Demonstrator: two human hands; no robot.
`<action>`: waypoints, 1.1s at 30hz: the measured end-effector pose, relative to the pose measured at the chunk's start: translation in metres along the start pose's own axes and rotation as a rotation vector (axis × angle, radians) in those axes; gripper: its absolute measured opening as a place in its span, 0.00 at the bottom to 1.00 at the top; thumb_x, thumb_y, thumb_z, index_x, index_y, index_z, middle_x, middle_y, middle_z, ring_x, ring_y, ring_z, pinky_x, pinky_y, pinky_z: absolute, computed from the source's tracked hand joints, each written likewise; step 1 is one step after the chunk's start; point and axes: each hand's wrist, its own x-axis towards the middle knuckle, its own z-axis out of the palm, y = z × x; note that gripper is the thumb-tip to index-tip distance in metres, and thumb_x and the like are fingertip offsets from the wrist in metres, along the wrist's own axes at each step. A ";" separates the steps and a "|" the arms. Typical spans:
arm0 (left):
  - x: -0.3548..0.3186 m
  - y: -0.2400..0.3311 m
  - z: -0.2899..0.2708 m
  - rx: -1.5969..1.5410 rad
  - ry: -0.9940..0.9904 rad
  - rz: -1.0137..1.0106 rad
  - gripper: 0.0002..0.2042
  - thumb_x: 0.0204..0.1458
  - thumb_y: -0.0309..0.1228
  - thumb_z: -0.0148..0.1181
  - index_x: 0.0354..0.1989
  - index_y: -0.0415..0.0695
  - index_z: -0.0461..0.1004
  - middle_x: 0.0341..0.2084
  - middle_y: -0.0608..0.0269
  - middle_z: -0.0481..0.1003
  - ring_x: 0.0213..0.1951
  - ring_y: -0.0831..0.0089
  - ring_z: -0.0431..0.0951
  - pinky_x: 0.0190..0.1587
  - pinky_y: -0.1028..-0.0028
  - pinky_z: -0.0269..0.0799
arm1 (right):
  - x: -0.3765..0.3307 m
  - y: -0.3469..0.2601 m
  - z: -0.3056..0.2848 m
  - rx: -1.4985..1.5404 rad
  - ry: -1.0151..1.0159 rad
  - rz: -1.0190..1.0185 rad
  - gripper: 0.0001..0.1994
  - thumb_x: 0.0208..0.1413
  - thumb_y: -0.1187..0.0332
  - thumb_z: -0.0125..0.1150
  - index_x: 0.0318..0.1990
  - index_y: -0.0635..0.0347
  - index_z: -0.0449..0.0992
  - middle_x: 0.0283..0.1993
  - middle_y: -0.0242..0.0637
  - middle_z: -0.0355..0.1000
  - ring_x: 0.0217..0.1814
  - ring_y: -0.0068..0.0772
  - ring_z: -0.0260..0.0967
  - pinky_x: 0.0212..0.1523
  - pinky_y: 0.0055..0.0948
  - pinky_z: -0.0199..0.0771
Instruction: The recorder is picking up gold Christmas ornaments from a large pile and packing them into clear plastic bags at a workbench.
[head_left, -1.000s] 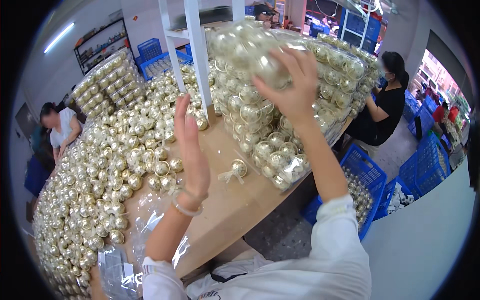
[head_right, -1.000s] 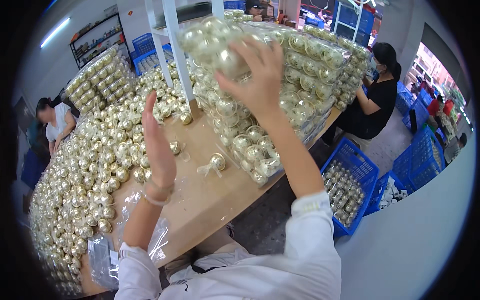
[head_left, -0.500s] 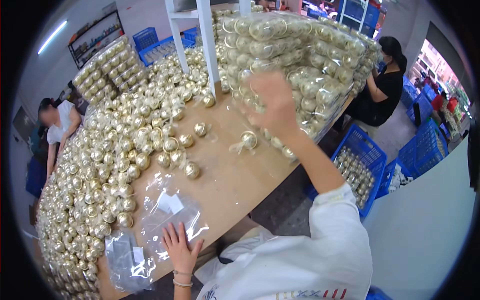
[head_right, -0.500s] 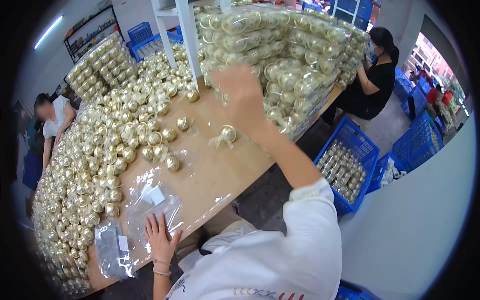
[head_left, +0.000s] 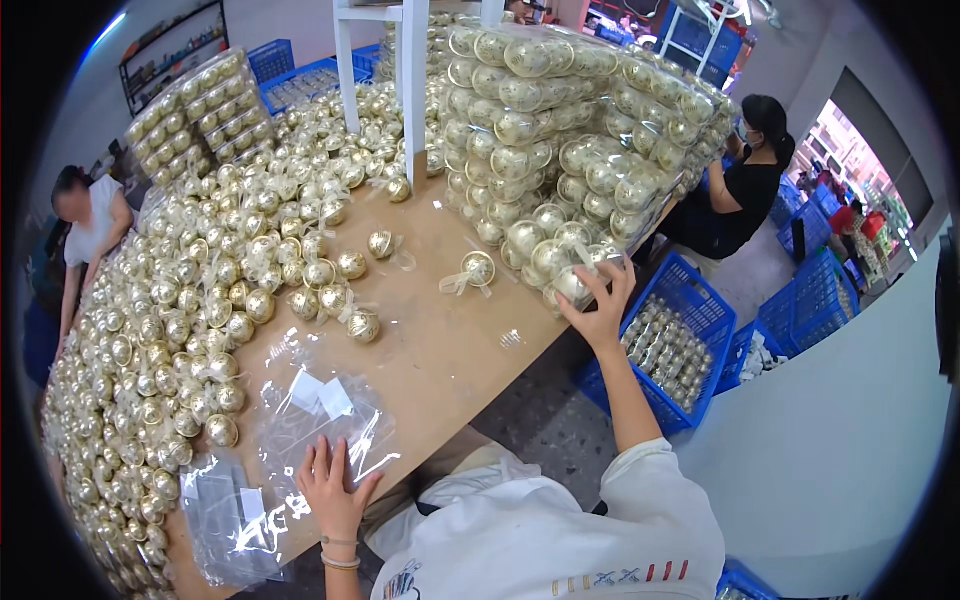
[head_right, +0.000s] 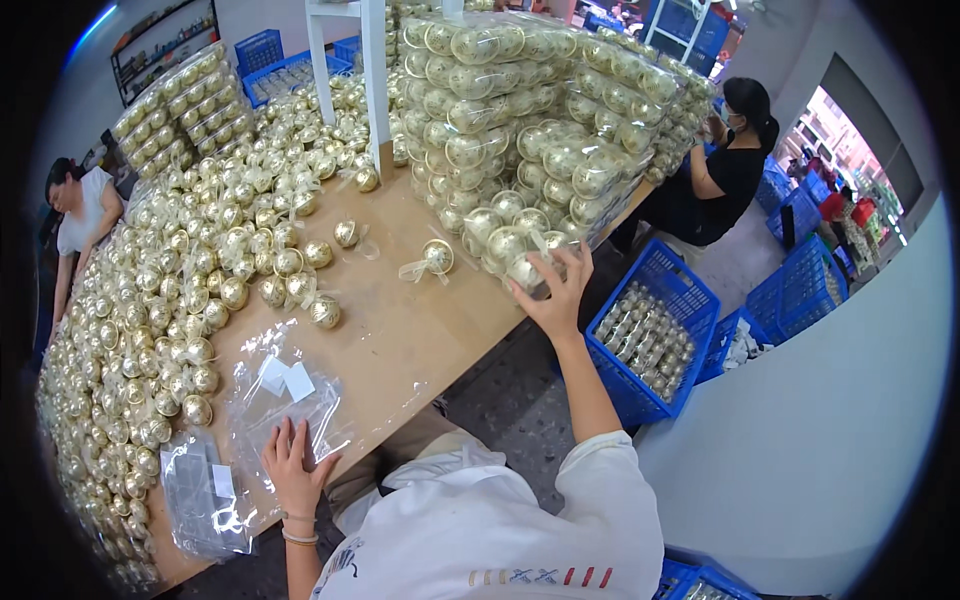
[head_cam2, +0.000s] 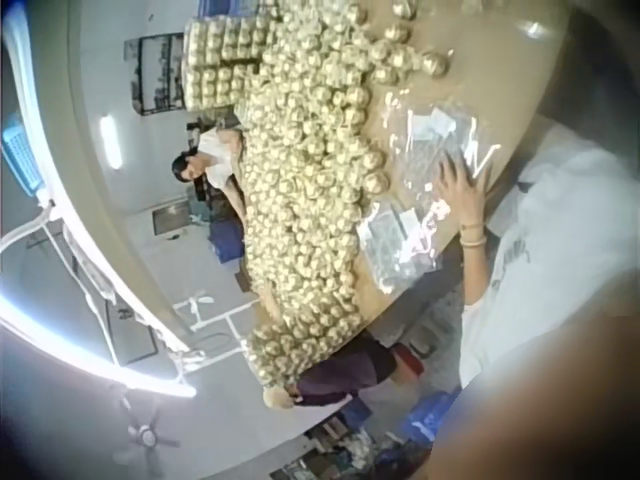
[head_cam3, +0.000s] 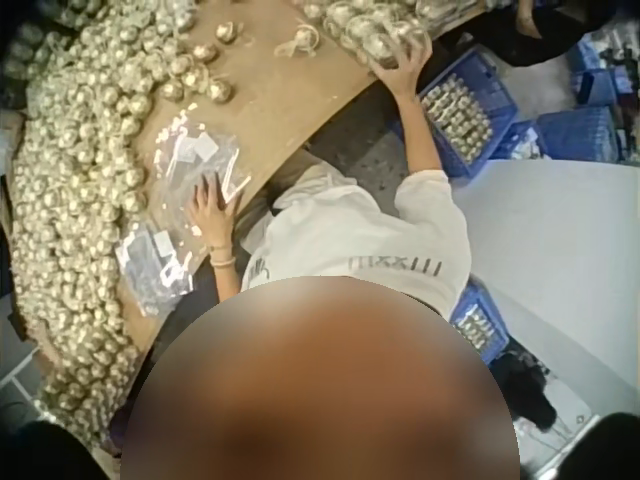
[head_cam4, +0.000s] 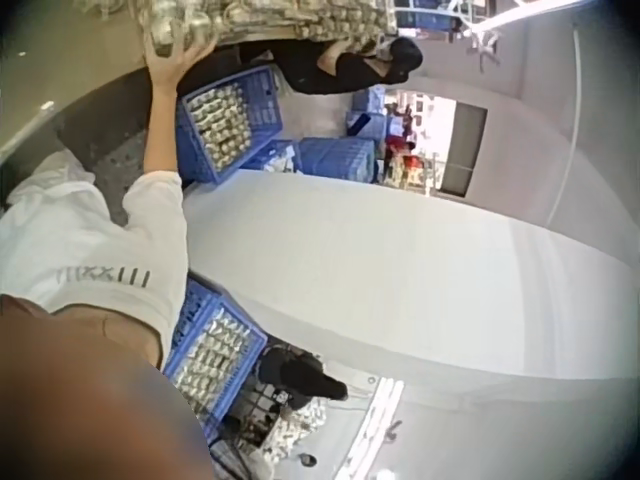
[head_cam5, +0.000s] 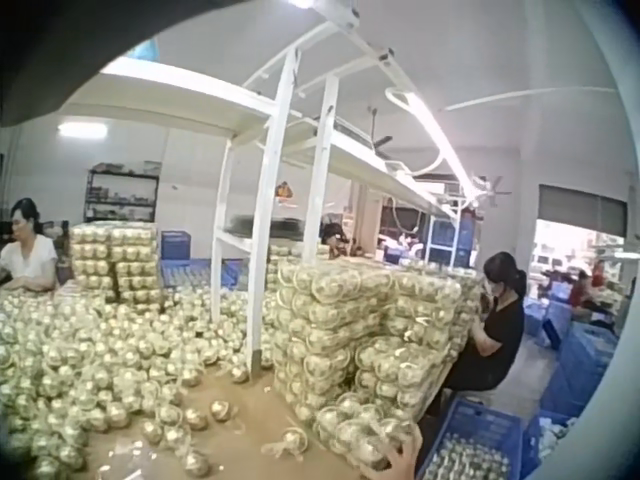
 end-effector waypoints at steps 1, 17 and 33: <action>0.000 0.000 0.001 0.002 -0.010 -0.008 0.36 0.40 0.50 0.68 0.59 0.47 0.70 0.61 0.54 0.65 0.61 0.51 0.61 0.63 0.55 0.52 | 0.008 -0.007 -0.009 0.004 0.003 -0.003 0.24 0.30 0.61 0.77 0.41 0.48 0.80 0.50 0.39 0.62 0.67 0.58 0.49 0.65 0.56 0.53; -0.008 0.002 -0.003 0.013 -0.036 -0.050 0.35 0.40 0.52 0.69 0.57 0.47 0.72 0.61 0.52 0.64 0.62 0.49 0.60 0.62 0.54 0.51 | 0.119 0.066 -0.024 -0.122 0.319 -0.039 0.32 0.40 0.59 0.75 0.54 0.61 0.71 0.59 0.44 0.65 0.64 0.50 0.59 0.65 0.43 0.55; 0.000 0.000 0.001 -0.051 -0.093 -0.037 0.30 0.46 0.49 0.63 0.58 0.50 0.71 0.62 0.54 0.64 0.63 0.51 0.60 0.68 0.49 0.42 | 0.002 -0.020 -0.037 -0.041 -0.005 -0.364 0.21 0.35 0.61 0.74 0.42 0.49 0.78 0.50 0.29 0.72 0.61 0.48 0.58 0.57 0.62 0.57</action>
